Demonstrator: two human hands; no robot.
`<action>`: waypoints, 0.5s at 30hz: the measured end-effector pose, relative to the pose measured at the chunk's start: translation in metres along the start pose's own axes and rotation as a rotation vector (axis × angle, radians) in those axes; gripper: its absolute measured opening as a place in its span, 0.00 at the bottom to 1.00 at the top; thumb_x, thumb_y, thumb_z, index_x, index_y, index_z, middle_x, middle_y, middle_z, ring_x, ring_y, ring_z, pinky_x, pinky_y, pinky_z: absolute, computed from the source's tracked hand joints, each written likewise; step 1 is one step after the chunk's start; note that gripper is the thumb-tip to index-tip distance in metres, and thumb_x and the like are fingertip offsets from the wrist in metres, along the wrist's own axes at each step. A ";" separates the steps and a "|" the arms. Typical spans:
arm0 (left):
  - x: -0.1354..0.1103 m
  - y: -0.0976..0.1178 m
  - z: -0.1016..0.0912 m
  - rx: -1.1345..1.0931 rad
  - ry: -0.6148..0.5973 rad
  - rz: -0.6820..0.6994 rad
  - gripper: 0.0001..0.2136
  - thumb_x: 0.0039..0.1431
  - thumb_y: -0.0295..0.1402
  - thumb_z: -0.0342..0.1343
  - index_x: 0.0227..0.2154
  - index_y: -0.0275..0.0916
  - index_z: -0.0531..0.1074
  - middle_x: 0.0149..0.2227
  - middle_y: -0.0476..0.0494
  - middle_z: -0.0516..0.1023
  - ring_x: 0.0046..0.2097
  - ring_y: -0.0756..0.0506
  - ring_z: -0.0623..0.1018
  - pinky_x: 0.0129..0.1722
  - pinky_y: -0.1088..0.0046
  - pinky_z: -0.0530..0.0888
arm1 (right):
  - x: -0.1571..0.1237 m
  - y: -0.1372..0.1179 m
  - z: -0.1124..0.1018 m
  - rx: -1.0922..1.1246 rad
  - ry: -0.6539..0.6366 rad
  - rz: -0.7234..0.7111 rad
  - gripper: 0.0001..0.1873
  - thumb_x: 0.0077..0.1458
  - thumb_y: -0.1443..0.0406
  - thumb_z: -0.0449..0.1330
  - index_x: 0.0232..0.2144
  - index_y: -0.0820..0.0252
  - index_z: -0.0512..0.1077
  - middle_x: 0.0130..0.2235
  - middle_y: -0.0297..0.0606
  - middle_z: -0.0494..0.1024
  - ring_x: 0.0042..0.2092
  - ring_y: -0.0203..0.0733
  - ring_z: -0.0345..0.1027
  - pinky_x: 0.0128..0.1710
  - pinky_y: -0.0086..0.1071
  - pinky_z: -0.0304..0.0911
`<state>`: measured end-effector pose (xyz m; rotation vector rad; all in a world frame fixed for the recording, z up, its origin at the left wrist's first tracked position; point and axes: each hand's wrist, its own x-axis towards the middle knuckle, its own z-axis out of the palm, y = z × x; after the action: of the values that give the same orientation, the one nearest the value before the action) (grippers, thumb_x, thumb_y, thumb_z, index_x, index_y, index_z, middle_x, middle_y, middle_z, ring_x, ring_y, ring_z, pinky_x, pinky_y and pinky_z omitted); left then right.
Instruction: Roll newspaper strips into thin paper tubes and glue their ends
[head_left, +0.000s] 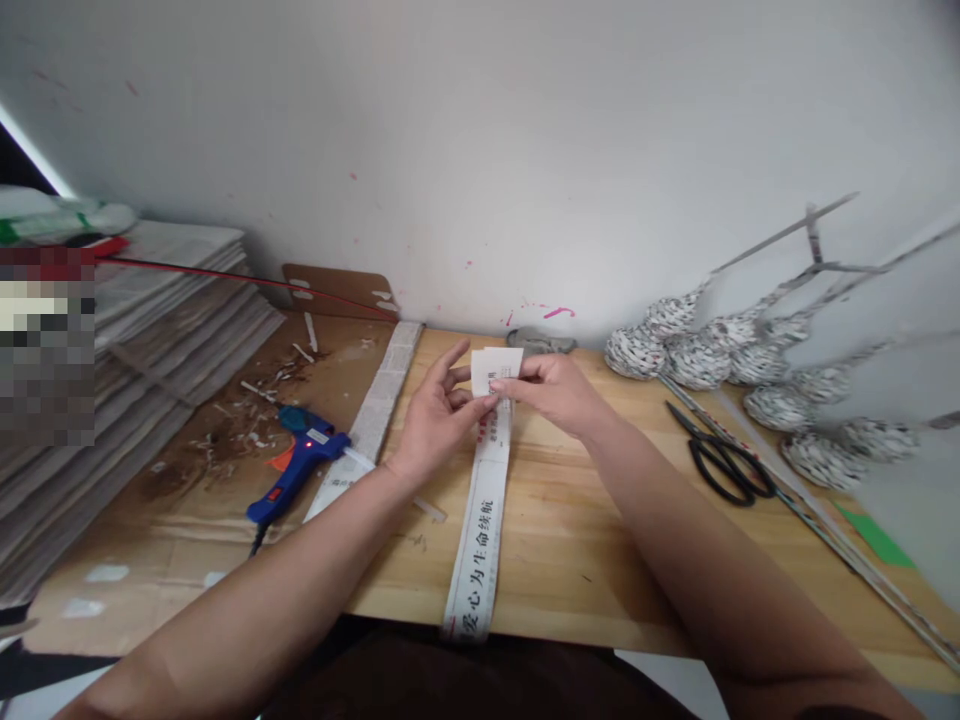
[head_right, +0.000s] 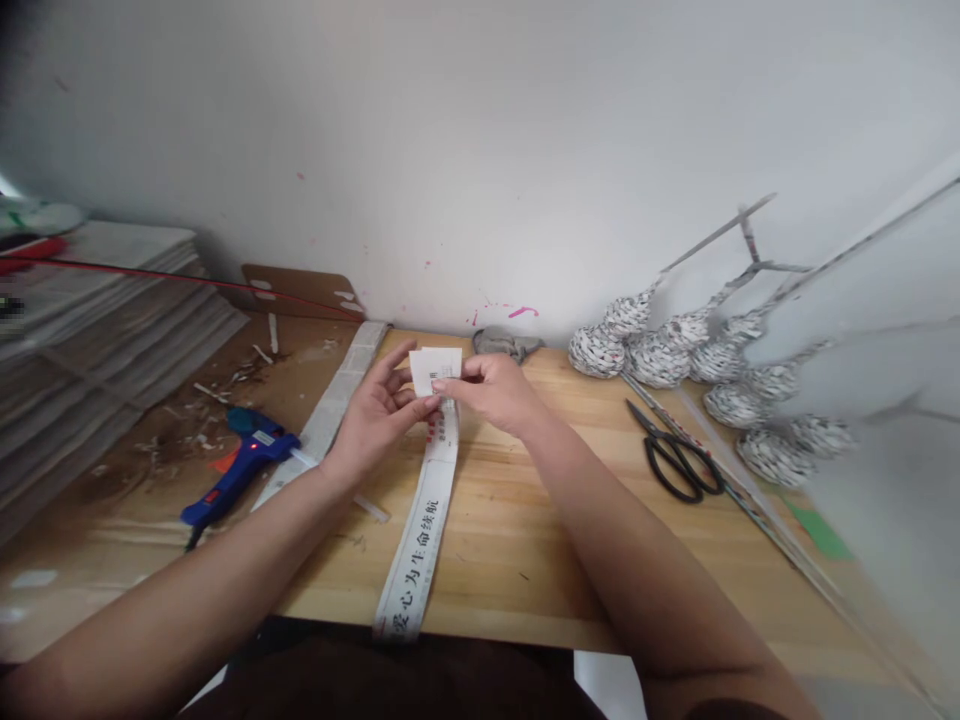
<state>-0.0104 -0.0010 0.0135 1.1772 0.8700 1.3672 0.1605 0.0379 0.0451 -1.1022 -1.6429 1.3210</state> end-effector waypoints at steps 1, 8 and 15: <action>0.000 -0.001 0.000 -0.006 -0.010 -0.014 0.32 0.48 0.32 0.67 0.57 0.42 0.65 0.50 0.39 0.76 0.35 0.50 0.78 0.34 0.73 0.78 | 0.000 0.001 0.002 0.023 0.033 -0.001 0.12 0.43 0.58 0.71 0.29 0.61 0.80 0.33 0.39 0.81 0.36 0.42 0.72 0.37 0.35 0.66; 0.001 0.004 -0.001 0.001 0.139 -0.079 0.14 0.50 0.41 0.65 0.32 0.36 0.74 0.31 0.45 0.78 0.28 0.50 0.76 0.27 0.74 0.78 | 0.009 0.005 -0.006 0.269 0.164 0.124 0.20 0.38 0.53 0.72 0.27 0.62 0.75 0.23 0.35 0.76 0.19 0.30 0.60 0.14 0.25 0.47; -0.060 0.051 -0.019 -0.051 -0.087 -0.261 0.12 0.56 0.42 0.60 0.39 0.42 0.71 0.31 0.44 0.79 0.18 0.48 0.75 0.14 0.74 0.70 | 0.030 0.036 -0.036 0.391 0.392 0.111 0.23 0.39 0.48 0.70 0.26 0.59 0.70 0.20 0.31 0.70 0.19 0.31 0.58 0.14 0.27 0.47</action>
<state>-0.0465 -0.0653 0.0470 1.0364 0.8882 1.1125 0.1892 0.0818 0.0177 -1.1336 -1.0012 1.3234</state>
